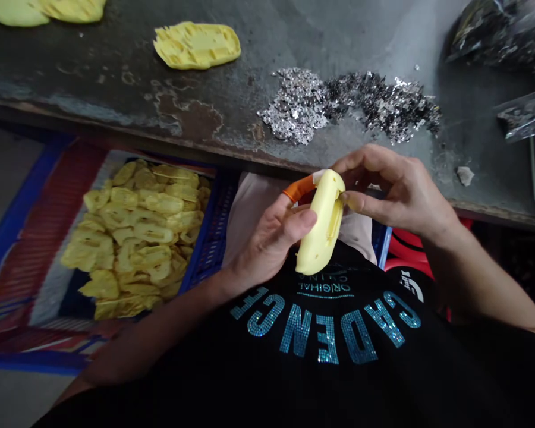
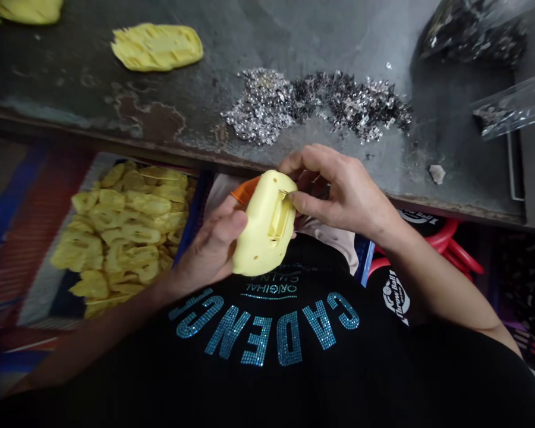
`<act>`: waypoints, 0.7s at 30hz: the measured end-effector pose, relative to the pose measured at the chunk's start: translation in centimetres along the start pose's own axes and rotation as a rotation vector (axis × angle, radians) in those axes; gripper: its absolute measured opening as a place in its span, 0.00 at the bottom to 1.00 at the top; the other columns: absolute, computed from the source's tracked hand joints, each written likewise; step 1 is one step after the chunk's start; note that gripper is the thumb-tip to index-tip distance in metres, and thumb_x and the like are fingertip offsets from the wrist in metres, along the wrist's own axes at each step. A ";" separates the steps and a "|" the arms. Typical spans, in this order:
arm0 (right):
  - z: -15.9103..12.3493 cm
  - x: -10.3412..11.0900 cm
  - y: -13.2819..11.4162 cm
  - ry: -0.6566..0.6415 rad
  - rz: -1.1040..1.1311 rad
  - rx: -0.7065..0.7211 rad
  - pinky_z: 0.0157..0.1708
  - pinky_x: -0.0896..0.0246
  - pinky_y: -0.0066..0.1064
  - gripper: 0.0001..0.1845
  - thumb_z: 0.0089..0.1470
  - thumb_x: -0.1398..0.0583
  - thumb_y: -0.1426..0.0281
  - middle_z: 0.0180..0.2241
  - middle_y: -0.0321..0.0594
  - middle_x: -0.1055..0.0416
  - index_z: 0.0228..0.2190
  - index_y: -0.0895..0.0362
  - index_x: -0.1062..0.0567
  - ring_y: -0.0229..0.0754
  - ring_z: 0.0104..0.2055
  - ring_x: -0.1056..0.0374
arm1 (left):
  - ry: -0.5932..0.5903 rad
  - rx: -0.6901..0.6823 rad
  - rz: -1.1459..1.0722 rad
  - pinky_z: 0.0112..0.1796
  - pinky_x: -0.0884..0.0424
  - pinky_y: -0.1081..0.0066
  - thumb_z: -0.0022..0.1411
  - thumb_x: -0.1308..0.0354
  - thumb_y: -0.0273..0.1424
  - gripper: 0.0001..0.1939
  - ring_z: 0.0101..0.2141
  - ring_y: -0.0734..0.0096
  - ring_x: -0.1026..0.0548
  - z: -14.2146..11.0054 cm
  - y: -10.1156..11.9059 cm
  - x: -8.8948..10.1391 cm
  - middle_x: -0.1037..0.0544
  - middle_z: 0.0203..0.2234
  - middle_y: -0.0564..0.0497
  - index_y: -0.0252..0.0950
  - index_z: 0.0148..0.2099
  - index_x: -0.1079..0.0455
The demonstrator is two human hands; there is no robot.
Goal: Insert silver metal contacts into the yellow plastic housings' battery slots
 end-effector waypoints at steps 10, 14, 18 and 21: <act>-0.3 -1.4 0.6 0.072 0.120 -0.065 0.37 0.24 0.33 0.16 0.60 0.21 0.60 0.38 0.36 0.16 0.43 0.55 0.15 0.40 0.35 0.22 | -0.052 -0.022 0.197 0.50 0.14 0.66 0.75 0.27 0.56 0.39 0.55 0.51 0.10 -1.4 0.4 1.3 0.10 0.60 0.41 0.42 0.77 0.22; -0.2 -1.3 0.9 0.109 0.101 -0.080 0.39 0.24 0.34 0.16 0.60 0.21 0.59 0.38 0.37 0.16 0.42 0.54 0.15 0.40 0.36 0.22 | -0.011 -0.009 0.160 0.47 0.13 0.66 0.75 0.26 0.53 0.34 0.51 0.53 0.09 -1.1 -0.2 2.0 0.09 0.57 0.40 0.41 0.73 0.18; 0.5 -1.1 1.3 0.084 0.103 -0.125 0.38 0.24 0.34 0.18 0.59 0.21 0.58 0.38 0.37 0.16 0.42 0.55 0.15 0.40 0.36 0.23 | 0.050 -0.009 0.111 0.41 0.12 0.67 0.73 0.26 0.56 0.32 0.44 0.55 0.07 -0.2 -0.8 2.3 0.07 0.49 0.40 0.38 0.65 0.13; 1.2 -1.1 1.8 0.024 0.137 -0.180 0.36 0.27 0.33 0.18 0.57 0.20 0.59 0.36 0.36 0.17 0.41 0.56 0.16 0.39 0.34 0.24 | 0.067 0.017 0.050 0.42 0.10 0.64 0.72 0.26 0.57 0.29 0.41 0.55 0.07 0.6 -0.7 2.1 0.07 0.43 0.42 0.38 0.59 0.13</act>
Point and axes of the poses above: each hand's wrist, its own z-axis towards the middle knuckle, its own x-axis out of the back of the hand, y = z × x, the point moved 2 cm from there along z, towards the middle knuckle
